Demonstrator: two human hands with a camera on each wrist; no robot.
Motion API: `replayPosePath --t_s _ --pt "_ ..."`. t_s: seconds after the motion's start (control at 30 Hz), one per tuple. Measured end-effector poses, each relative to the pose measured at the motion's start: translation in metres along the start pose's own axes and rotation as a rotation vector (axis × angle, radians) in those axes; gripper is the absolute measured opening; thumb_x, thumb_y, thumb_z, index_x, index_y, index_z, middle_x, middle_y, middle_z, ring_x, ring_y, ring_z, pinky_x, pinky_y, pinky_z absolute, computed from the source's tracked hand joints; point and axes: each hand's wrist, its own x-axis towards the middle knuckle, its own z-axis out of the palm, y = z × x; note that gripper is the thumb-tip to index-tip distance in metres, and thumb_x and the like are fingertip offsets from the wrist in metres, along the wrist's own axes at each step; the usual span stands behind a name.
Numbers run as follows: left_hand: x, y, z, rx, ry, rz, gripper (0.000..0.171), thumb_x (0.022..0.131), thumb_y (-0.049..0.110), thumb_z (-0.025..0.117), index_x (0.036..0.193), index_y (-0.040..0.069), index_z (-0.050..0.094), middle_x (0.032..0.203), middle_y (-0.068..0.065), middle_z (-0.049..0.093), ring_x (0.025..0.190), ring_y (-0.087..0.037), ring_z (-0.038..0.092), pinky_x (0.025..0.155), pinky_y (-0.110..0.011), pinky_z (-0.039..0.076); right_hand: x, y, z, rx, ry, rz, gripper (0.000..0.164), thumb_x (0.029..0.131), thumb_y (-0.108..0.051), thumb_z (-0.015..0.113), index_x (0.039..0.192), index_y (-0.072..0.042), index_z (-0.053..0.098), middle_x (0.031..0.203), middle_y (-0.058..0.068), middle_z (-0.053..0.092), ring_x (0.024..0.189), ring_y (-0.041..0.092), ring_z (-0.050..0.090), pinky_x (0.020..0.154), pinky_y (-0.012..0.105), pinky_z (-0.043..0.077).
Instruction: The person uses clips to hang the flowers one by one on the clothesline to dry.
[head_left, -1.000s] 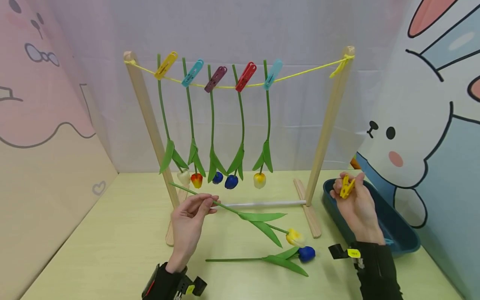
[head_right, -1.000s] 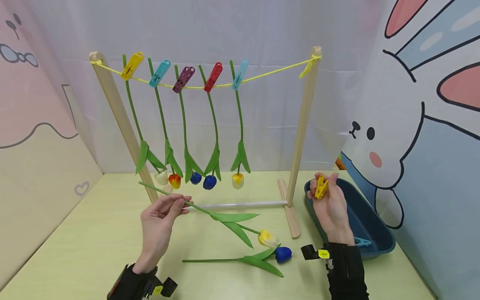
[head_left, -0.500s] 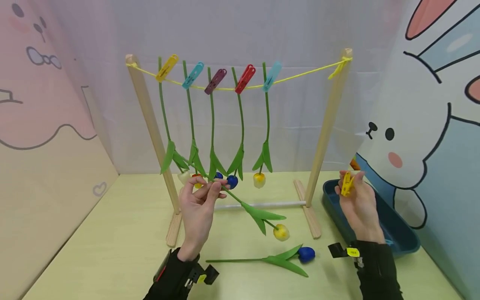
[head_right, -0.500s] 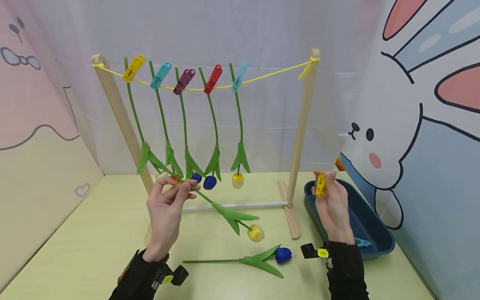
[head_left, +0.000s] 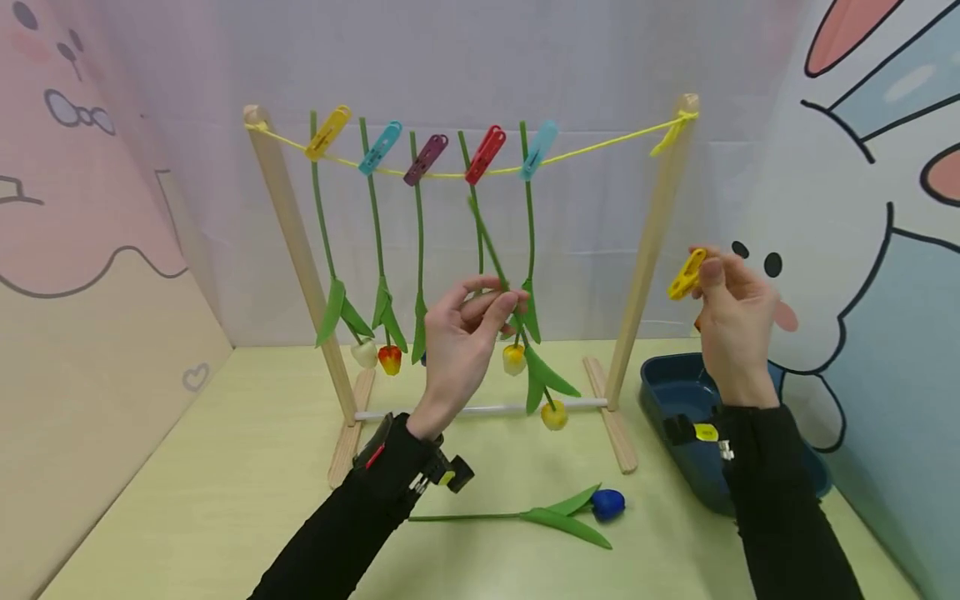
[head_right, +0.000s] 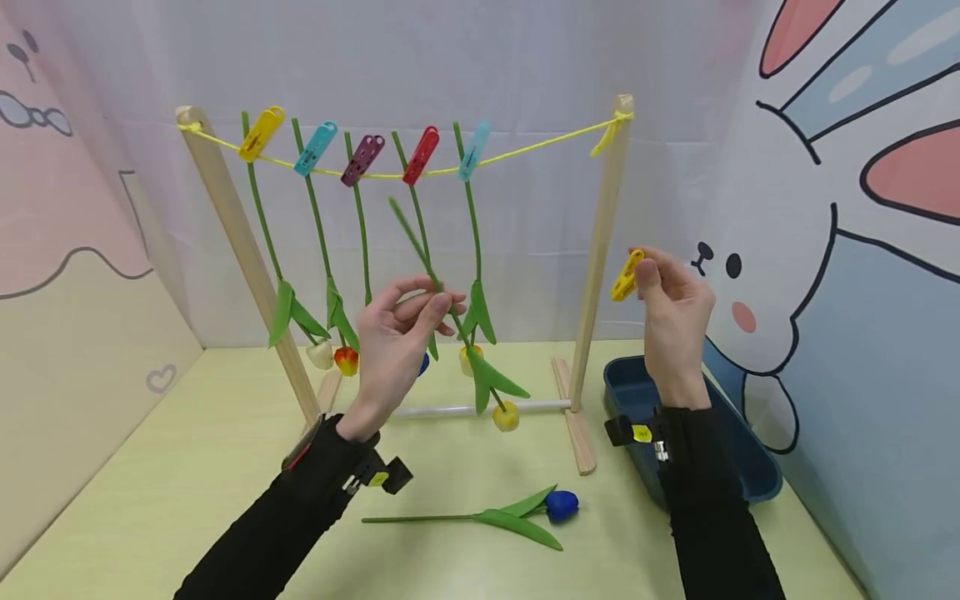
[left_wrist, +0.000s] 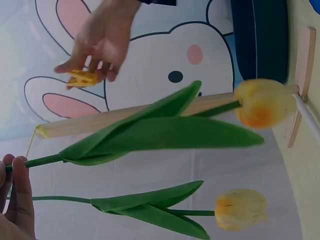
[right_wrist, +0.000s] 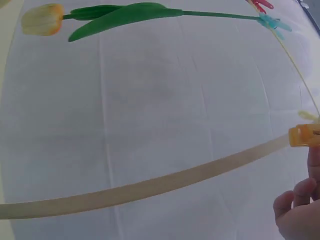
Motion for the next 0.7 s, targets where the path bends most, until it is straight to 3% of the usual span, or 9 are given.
replayPosePath --t_s 0.03,0.13,0.23,0.27,0.33,0.37,0.5,0.6,0.7 --pt "0.006 -0.012 0.002 -0.009 -0.022 0.034 0.03 0.099 0.022 0.065 0.121 0.002 0.06 0.108 -0.018 0.076 0.091 -0.02 0.073 0.072 -0.033 0.06 0.007 -0.004 0.006 -0.001 -0.011 -0.047 0.036 0.083 -0.025 0.071 0.103 0.005 0.074 0.1 0.007 0.069 0.084 0.019 0.047 0.071 0.019 0.042" --pt "0.02 -0.014 0.012 0.008 -0.072 0.009 0.031 0.098 0.028 0.064 0.124 0.011 0.062 0.112 -0.009 0.077 0.094 -0.013 0.073 0.067 -0.03 0.059 0.026 -0.016 0.024 0.013 -0.068 -0.15 0.043 0.075 -0.025 0.079 0.102 0.007 0.073 0.092 0.008 0.072 0.077 0.017 0.053 0.07 0.02 0.043" --pt "0.035 -0.015 0.022 0.023 -0.084 -0.015 0.031 0.099 0.027 0.065 0.124 0.009 0.062 0.113 -0.011 0.077 0.091 -0.018 0.074 0.059 -0.032 0.058 0.045 -0.027 0.043 0.079 -0.113 -0.168 0.048 0.07 -0.025 0.084 0.1 0.01 0.071 0.087 0.01 0.07 0.068 0.017 0.056 0.062 0.021 0.044" --pt "0.039 -0.002 0.027 0.042 -0.08 -0.053 0.028 0.099 0.022 0.065 0.121 0.005 0.063 0.111 -0.016 0.076 0.089 -0.023 0.075 0.057 -0.035 0.058 0.051 -0.03 0.05 0.08 -0.122 -0.167 0.047 0.07 -0.026 0.084 0.099 0.009 0.071 0.085 0.01 0.069 0.064 0.017 0.054 0.059 0.021 0.043" --pt "0.048 -0.002 0.035 0.042 -0.072 -0.065 0.027 0.099 0.017 0.064 0.121 0.001 0.062 0.111 -0.019 0.076 0.088 -0.025 0.075 0.053 -0.035 0.057 0.061 -0.034 0.064 0.091 -0.14 -0.167 0.04 0.073 -0.024 0.082 0.097 0.007 0.071 0.081 0.009 0.066 0.055 0.017 0.046 0.05 0.021 0.038" --pt "0.054 -0.016 0.038 0.05 -0.069 -0.066 0.029 0.099 0.017 0.064 0.123 0.0 0.061 0.112 -0.018 0.076 0.088 -0.023 0.076 0.053 -0.033 0.057 0.065 -0.036 0.071 0.086 -0.144 -0.165 0.034 0.077 -0.022 0.081 0.095 0.005 0.071 0.079 0.008 0.065 0.052 0.016 0.041 0.047 0.02 0.035" --pt "0.068 -0.016 0.052 0.082 -0.069 -0.116 0.029 0.099 0.016 0.063 0.124 0.002 0.061 0.114 -0.014 0.076 0.088 -0.017 0.076 0.049 -0.028 0.053 0.077 -0.04 0.096 0.084 -0.159 -0.168 0.01 0.093 -0.01 0.068 0.09 -0.001 0.071 0.072 0.004 0.06 0.047 0.015 0.025 0.044 0.022 0.019" --pt "0.075 0.0 0.059 0.105 -0.055 -0.141 0.027 0.099 0.012 0.063 0.122 0.0 0.062 0.113 -0.017 0.076 0.088 -0.024 0.076 0.045 -0.027 0.049 0.085 -0.042 0.112 0.108 -0.149 -0.145 0.014 0.097 -0.003 0.062 0.086 -0.002 0.07 0.067 0.004 0.056 0.043 0.014 0.021 0.044 0.022 0.015" --pt "0.084 0.0 0.063 0.13 -0.023 -0.155 0.026 0.099 0.011 0.064 0.121 -0.002 0.063 0.111 -0.017 0.076 0.09 -0.03 0.075 0.043 -0.024 0.047 0.091 -0.044 0.124 0.138 -0.119 -0.074 0.014 0.095 -0.004 0.064 0.082 -0.001 0.069 0.064 0.004 0.053 0.041 0.013 0.02 0.043 0.023 0.014"
